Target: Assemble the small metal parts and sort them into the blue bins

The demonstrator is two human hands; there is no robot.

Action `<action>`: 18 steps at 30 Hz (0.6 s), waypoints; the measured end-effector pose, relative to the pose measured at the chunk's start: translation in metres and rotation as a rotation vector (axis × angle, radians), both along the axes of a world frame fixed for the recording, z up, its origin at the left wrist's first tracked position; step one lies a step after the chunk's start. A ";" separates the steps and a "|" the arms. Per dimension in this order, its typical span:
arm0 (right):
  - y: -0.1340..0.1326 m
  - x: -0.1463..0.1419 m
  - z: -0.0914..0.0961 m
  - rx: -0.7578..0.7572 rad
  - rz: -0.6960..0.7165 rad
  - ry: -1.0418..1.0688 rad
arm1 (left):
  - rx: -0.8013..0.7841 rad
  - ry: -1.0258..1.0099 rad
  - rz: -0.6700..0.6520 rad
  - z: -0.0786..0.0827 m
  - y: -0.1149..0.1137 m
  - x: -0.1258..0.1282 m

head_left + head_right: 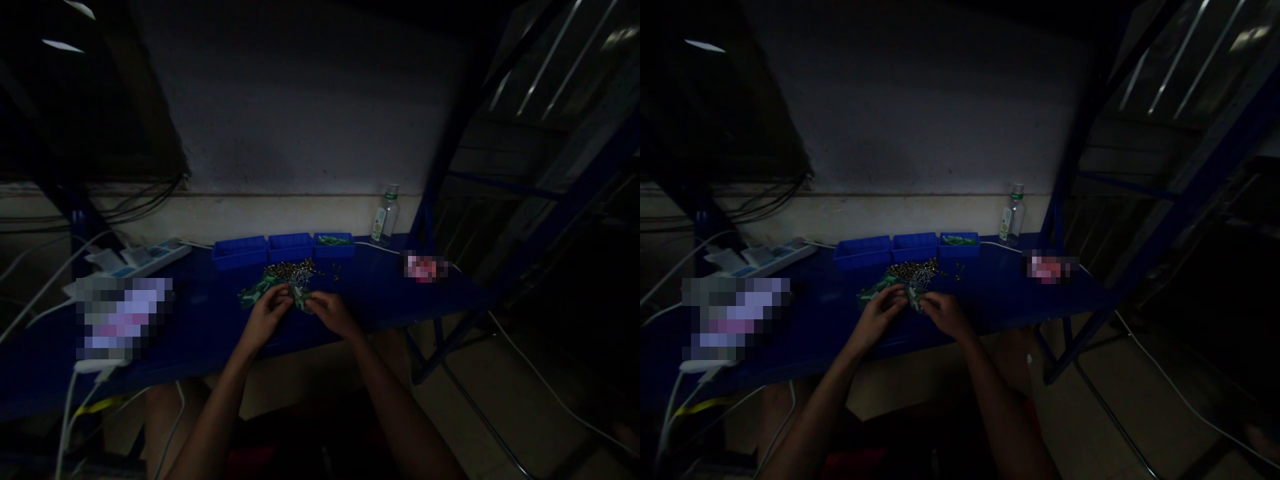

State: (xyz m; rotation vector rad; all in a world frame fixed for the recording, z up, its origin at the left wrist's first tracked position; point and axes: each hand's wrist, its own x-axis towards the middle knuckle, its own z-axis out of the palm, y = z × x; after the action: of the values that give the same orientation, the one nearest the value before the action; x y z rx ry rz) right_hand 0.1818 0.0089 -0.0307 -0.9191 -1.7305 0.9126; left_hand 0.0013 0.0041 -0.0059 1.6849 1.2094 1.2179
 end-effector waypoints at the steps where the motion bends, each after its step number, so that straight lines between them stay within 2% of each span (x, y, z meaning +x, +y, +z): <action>1: 0.001 0.001 0.000 -0.012 0.002 0.011 | -0.026 0.006 0.002 -0.001 0.001 0.000; 4: 0.002 0.002 0.001 -0.030 -0.013 0.051 | -0.055 0.074 -0.012 -0.002 0.001 -0.002; 8: 0.004 0.002 0.003 0.103 -0.135 0.022 | -0.048 0.045 0.045 -0.003 0.000 -0.003; 10: 0.005 0.002 0.002 0.116 -0.162 -0.003 | -0.072 0.025 0.052 -0.002 -0.001 -0.003; 14: 0.005 0.003 0.001 0.017 -0.095 -0.010 | -0.146 -0.048 0.011 0.001 -0.004 -0.002; 18: 0.004 0.005 0.004 0.037 -0.036 0.043 | -0.112 -0.101 -0.022 0.002 -0.003 -0.004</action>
State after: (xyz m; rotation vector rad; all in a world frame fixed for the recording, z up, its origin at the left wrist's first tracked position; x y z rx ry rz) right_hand 0.1865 0.0131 -0.0264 -0.8979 -1.6835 0.8683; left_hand -0.0024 0.0008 -0.0043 1.5330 1.1729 1.1855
